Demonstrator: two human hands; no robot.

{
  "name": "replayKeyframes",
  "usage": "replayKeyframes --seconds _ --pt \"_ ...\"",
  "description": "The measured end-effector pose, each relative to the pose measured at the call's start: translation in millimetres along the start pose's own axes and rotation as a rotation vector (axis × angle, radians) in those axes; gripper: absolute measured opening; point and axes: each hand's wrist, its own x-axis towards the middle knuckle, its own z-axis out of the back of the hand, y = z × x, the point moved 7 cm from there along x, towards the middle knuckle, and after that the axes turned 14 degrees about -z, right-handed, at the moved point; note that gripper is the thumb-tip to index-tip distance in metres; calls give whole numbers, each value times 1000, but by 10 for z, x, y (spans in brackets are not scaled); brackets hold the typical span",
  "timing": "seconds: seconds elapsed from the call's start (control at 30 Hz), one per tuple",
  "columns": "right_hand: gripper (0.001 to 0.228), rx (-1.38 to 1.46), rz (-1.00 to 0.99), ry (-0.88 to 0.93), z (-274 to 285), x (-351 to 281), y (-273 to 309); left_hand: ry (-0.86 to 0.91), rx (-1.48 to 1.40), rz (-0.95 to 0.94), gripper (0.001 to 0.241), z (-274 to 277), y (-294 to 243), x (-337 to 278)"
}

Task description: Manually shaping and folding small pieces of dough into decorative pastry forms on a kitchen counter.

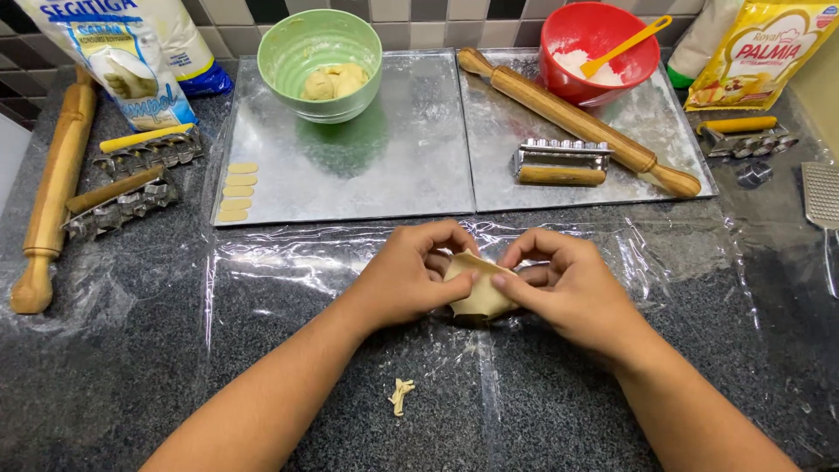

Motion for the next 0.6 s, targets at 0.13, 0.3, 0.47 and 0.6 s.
replayKeyframes --seconds 0.13,0.3,0.47,0.6 --pt "25 -10 3 23 32 4 14 0 23 -15 21 -8 -94 14" --pt "16 -182 71 40 -3 -24 165 -27 71 -75 18 -14 -138 1" --pt "10 -227 61 -13 54 -56 184 -89 28 -52 19 31 -177 26" --pt "13 -475 104 -71 65 -75 292 -99 29 -13 17 60 -134 28"
